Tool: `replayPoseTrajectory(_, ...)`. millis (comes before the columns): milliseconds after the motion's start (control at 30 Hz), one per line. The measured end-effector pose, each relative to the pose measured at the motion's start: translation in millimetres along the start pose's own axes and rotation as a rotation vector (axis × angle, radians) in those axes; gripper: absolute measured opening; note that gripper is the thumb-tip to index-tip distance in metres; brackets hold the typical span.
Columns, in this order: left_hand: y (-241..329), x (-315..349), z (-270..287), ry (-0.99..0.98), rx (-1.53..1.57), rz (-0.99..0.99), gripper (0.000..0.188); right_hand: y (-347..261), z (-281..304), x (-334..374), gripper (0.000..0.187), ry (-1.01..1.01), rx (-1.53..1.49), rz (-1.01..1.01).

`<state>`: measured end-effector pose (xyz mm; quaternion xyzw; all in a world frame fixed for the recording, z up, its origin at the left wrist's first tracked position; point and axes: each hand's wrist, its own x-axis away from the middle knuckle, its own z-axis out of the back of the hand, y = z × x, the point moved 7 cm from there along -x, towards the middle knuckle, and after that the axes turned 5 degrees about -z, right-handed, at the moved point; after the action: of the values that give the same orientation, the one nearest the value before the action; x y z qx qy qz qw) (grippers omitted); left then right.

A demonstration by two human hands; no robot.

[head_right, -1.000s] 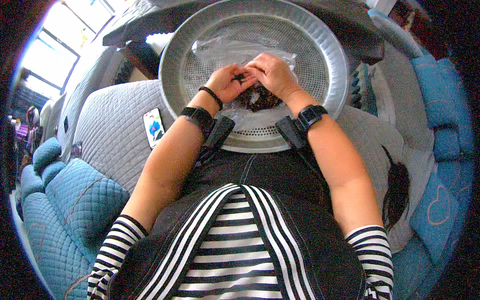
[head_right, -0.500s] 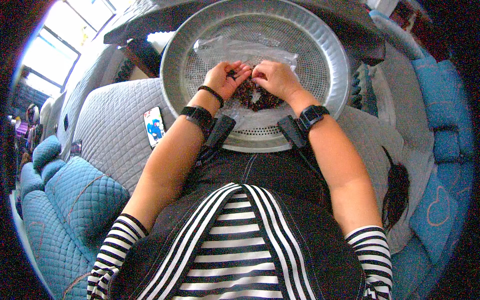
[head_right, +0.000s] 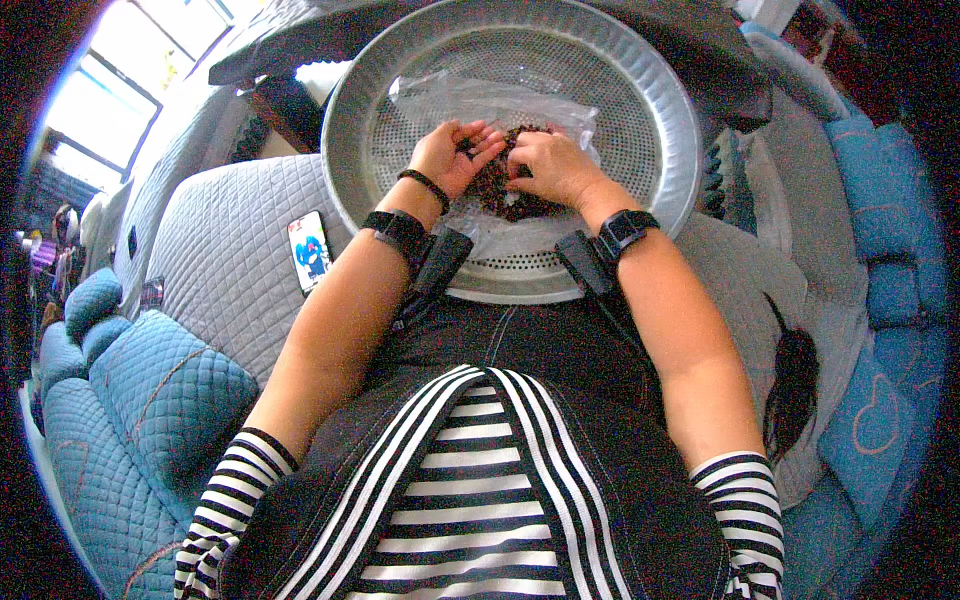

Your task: The person sorts small dark seeds or beans by hand on a tray, picking out debris and moving the seeds within a plastic bag.

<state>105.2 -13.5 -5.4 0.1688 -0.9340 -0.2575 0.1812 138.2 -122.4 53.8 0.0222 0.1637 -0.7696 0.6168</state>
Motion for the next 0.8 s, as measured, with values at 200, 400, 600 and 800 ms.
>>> replayPoseTrajectory(200,-2,-1,-4,-0.014,-0.002,0.028,0.029,-2,2,3,0.017,0.04,-0.037,0.009)
replayPoseTrajectory(400,6,13,-20,-0.043,-0.013,0.063,0.03,-1,7,4,0.018,0.08,-0.072,0.046)
replayPoseTrajectory(600,0,20,-13,-0.018,-0.08,0.062,0.03,3,7,11,0.018,0.041,-0.065,-0.015)
replayPoseTrajectory(800,-16,5,-15,-0.047,-0.092,0.088,0.027,10,5,15,0.016,0.019,-0.066,-0.023)
